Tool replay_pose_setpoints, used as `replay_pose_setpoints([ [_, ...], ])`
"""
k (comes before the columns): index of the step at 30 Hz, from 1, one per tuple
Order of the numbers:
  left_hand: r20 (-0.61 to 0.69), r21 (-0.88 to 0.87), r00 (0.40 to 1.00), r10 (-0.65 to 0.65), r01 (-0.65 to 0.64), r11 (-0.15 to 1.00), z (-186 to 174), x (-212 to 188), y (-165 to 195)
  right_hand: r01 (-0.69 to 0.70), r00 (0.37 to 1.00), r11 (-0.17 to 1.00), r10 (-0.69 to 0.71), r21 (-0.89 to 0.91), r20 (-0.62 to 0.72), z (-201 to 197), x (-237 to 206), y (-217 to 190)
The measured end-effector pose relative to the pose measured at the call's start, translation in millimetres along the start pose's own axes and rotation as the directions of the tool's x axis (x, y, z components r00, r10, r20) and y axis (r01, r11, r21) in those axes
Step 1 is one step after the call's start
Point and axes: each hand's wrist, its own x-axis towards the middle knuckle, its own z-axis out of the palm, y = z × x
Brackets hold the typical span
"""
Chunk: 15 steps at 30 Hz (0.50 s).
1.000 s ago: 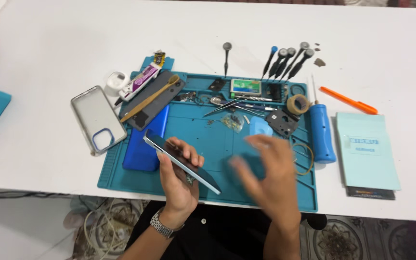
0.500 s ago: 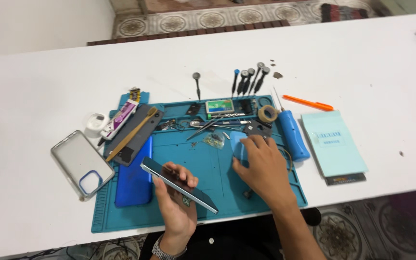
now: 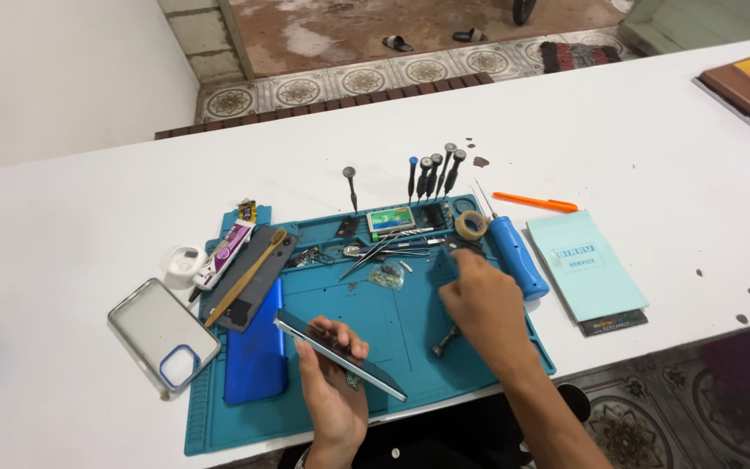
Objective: The person disassembles a smartphone on a repair mat, unscrewing and prying open the back cover, then removes the battery and cleans the internal components with a brush. They handle the phone frame, screws, and small internal parts while working with screwdrivers and a pry tool.
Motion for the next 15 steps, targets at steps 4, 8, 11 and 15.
replay_pose_setpoints([
  [4,0.021,0.023,1.0,0.005,-0.005,1.0,0.3,0.5,1.9,-0.172,0.983,0.985,0.173,0.025,-0.059,1.4,-2.2,-1.7],
  [8,0.062,0.032,0.998,0.002,-0.004,0.999,3.6,2.2,1.7,-0.177,0.978,0.928,0.203,0.329,-0.046,2.2,-11.8,5.2],
  [11,0.054,0.063,0.998,0.019,-0.022,0.998,4.3,-2.6,1.6,-0.25,0.963,0.596,0.234,0.763,0.132,10.7,-23.1,7.6],
  [15,0.058,0.091,0.997,0.059,-0.064,0.994,4.2,0.6,-3.4,-0.098,0.994,0.389,-0.011,0.916,0.111,32.0,-36.9,-5.3],
])
